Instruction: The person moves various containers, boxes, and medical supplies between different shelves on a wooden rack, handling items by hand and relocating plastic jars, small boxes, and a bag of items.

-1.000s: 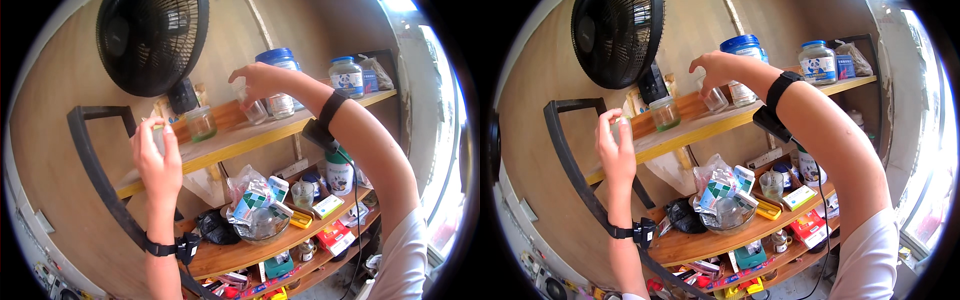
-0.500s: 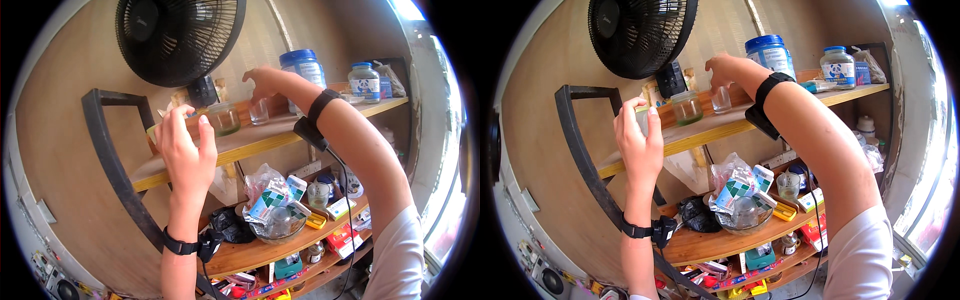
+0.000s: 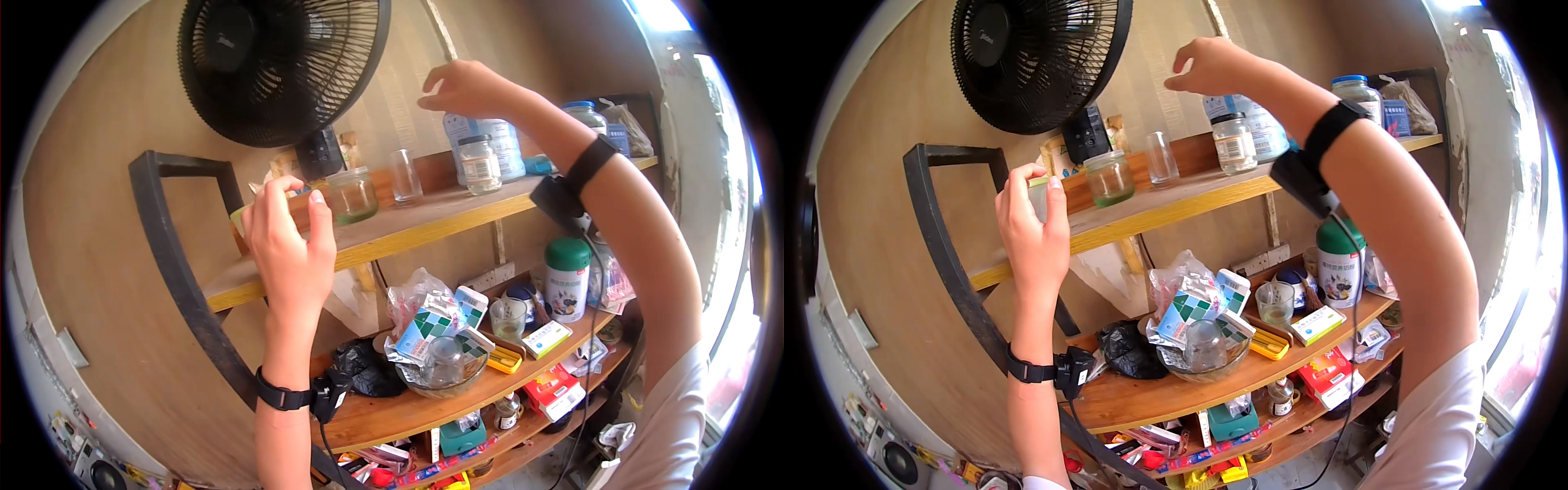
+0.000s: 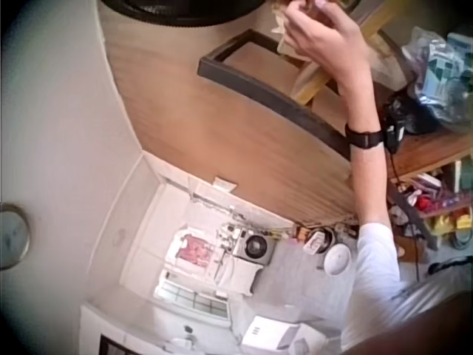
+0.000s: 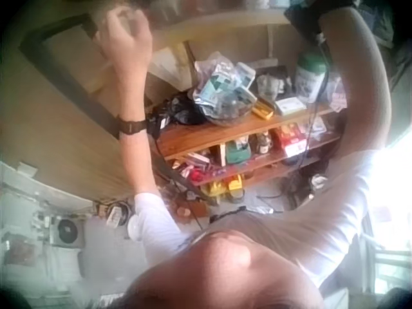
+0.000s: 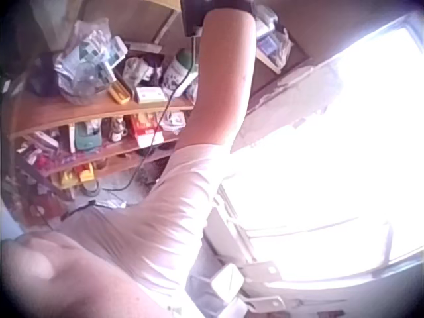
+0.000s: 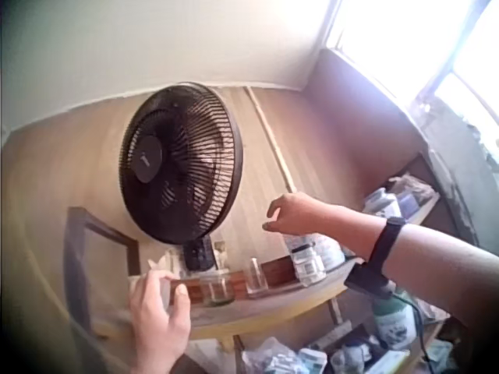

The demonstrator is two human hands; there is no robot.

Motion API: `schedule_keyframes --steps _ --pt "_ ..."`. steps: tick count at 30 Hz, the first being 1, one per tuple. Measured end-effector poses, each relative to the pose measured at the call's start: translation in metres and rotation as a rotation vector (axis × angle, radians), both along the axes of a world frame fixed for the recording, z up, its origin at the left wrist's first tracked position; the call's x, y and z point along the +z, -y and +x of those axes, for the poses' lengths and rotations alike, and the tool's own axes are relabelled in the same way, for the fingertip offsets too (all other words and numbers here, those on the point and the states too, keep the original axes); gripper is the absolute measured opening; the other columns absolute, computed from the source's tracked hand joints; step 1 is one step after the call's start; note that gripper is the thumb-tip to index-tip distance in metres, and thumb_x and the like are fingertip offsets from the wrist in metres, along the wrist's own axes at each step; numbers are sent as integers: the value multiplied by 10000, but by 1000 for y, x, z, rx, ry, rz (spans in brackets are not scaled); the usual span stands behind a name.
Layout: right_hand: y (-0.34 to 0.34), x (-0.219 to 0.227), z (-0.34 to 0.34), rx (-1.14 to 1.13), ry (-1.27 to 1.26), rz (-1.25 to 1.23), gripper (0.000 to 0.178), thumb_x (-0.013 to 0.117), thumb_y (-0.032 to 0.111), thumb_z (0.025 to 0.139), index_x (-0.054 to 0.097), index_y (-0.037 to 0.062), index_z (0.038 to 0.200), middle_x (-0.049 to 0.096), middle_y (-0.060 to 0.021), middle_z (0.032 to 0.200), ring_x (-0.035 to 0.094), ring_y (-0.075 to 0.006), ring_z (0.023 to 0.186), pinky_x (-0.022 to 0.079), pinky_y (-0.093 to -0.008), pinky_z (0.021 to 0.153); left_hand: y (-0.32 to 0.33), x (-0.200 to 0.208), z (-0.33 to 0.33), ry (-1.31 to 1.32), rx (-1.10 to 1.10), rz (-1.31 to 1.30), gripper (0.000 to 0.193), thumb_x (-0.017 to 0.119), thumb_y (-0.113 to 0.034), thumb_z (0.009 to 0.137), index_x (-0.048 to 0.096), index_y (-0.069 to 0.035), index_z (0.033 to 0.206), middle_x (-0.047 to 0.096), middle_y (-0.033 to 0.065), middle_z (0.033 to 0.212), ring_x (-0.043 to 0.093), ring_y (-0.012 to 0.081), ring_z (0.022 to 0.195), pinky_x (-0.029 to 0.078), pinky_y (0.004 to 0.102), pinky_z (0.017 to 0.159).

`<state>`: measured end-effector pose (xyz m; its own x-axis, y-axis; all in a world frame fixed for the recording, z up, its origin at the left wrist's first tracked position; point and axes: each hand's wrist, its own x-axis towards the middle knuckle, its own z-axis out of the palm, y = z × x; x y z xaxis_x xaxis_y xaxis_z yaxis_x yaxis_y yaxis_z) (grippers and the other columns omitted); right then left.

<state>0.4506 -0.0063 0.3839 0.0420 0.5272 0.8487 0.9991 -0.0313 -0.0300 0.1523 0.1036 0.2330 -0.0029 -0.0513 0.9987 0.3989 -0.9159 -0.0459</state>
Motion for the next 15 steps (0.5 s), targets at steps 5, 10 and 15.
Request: schedule_keyframes --steps 5,10,15 --pt "27 -44 34 -44 -85 -158 863 829 725 851 726 105 1441 760 -256 1309 751 -387 1201 583 -425 1057 -2 -1 3 -28 69 60 225 665 -204 1073 654 -49 1235 712 142 1228 604 378 1231 464 482 1098" --pt "23 -67 25 -23 -173 -313 799 871 516 877 631 100 1515 736 -234 1288 771 -341 1100 639 -430 934 -4 1 2 -23 79 0 226 659 -205 1075 662 -51 1240 716 134 1240 616 350 1238 469 466 1103" --pt "5 -66 18 91 -156 -265 765 907 402 874 612 64 1494 741 -200 1128 802 -290 903 672 -385 799 -1 0 3 10 77 24 196 697 -162 1031 655 -46 1183 716 163 1175 604 390 1170 470 492 1054"
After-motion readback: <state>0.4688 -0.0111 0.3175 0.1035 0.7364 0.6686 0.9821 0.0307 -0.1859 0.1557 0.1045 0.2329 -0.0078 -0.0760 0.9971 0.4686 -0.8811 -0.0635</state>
